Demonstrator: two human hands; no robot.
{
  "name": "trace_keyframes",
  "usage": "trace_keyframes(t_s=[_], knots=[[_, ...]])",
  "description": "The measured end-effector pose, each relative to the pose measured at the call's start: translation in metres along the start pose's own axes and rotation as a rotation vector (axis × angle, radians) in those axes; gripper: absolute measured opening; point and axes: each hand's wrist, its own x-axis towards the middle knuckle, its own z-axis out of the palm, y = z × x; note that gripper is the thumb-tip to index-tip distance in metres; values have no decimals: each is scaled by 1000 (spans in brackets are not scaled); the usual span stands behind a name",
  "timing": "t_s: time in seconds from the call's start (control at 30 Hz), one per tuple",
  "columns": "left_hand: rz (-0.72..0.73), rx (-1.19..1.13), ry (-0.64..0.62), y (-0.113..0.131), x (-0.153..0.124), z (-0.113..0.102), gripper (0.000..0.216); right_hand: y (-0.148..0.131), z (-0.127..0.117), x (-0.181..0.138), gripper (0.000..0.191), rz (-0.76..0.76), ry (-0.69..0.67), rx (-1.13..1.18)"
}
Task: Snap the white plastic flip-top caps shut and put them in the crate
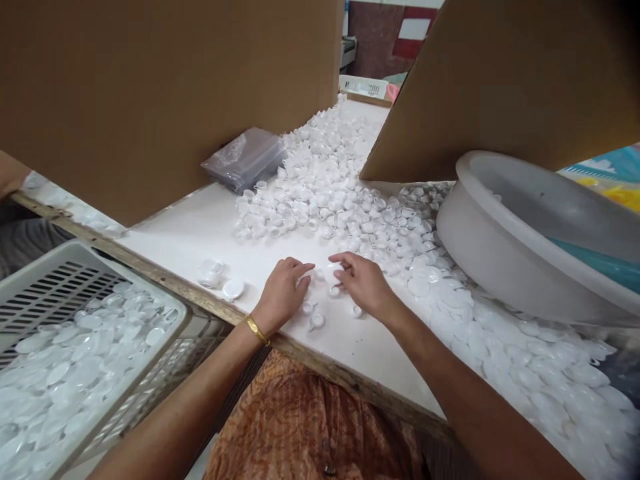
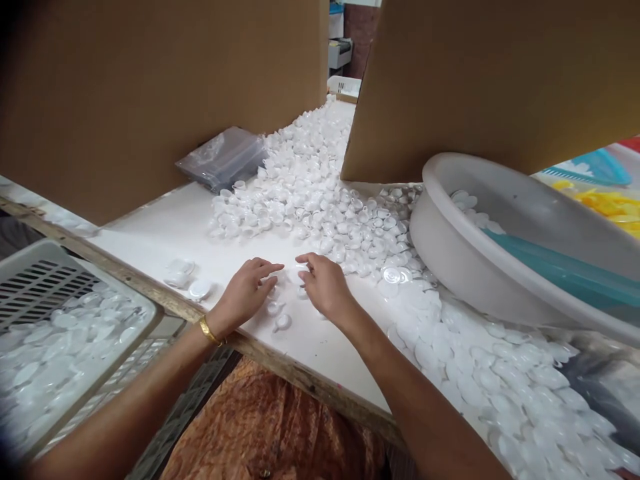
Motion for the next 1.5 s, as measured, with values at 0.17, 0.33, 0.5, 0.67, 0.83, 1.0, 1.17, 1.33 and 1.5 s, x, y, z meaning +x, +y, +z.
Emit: trace_keyframes(t_s=[0.17, 0.33, 0.5, 0.67, 0.83, 1.0, 1.17, 1.33, 1.5], knots=[[-10, -33, 3, 0, 1, 4, 28, 10, 24, 32, 19, 44, -4, -100], [-22, -19, -12, -2, 4, 5, 25, 15, 27, 37, 13, 47, 4, -139], [-60, -19, -16, -1, 8, 4, 27, 13, 25, 38, 14, 31, -19, -161], [-188, -40, -42, -1, 16, 3, 24, 12, 26, 36, 15, 3, -49, -157], [-283, -81, -126, 1, 22, 1, 20, 13, 26, 33, 17, 11, -71, -125], [-177, 18, 66, 11, 33, 0, 23, 13, 27, 33, 20, 18, -64, -114], [-97, 212, 111, 25, 60, 9, 29, 11, 18, 21, 21, 48, -37, -137], [-6, 339, 185, 32, 74, 24, 35, 12, 4, -11, 24, -14, 2, -194], [28, 392, 159, 29, 79, 37, 46, 23, -4, -38, 25, -33, 60, -165]])
